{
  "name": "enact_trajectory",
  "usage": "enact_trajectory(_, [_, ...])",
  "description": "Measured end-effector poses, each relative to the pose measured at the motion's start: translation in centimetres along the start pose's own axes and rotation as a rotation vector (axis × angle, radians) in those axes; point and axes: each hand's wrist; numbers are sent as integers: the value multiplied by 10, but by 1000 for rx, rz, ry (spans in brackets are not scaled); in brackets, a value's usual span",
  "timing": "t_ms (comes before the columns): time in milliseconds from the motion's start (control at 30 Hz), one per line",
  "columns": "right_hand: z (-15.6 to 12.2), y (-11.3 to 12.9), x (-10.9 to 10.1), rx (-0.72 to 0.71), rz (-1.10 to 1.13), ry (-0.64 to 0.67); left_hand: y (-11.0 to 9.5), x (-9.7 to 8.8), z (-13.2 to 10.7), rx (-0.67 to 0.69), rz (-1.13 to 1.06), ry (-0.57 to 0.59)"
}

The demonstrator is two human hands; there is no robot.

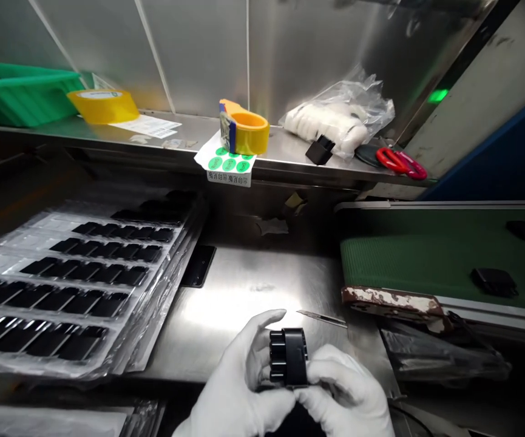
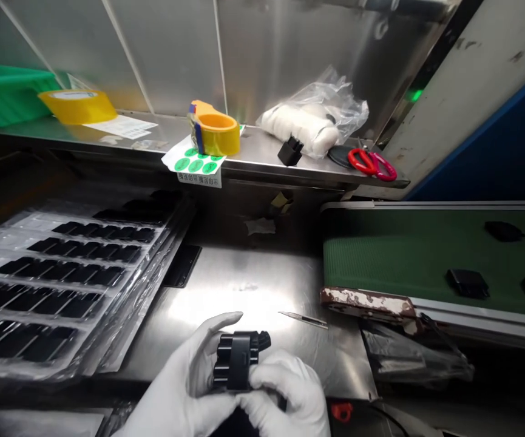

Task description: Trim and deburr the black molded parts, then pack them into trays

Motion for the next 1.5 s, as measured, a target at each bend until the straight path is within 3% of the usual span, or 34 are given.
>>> enact_trajectory(167, [-11, -6, 2, -52, 0, 83, -5, 4, -16, -55, 5, -81])
enact_trajectory(333, [-18, -23, 3, -158, -51, 95, -4, 7, -17, -115, 37, -131])
enact_trajectory(467, [-23, -30, 4, -183, -76, 94, -6, 6, -14, -135, 151, -92])
enact_trajectory(633, [-26, -21, -1, -19, 61, 69, -5, 11, -14, -97, 188, -80])
enact_trajectory(833, [-19, 4, -8, 362, 412, 62, -2, 16, -13, -46, 205, -50])
enact_trajectory(1067, [-17, 12, -7, 567, 585, 91, 4, 14, -13, 9, 246, -10])
enact_trajectory(1200, [-18, 21, -4, 607, 556, 75, 4, 13, -16, 65, 289, -11])
enact_trajectory(1300, [-18, 31, 0, 644, 451, -17, 5, 13, -17, 157, 331, -4])
enact_trajectory(1400, [-20, 36, 4, 626, 332, -120, 11, 11, -16, 309, 382, 34])
enact_trajectory(1500, [-23, 31, 5, 665, 346, -112, 19, 7, -14, 501, 440, 28])
Point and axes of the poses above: each hand's wrist, its own z-axis towards the middle knuckle, its own x-axis out of the palm, y = z × x, and after that the axes turned 4 degrees about -y, right-handed
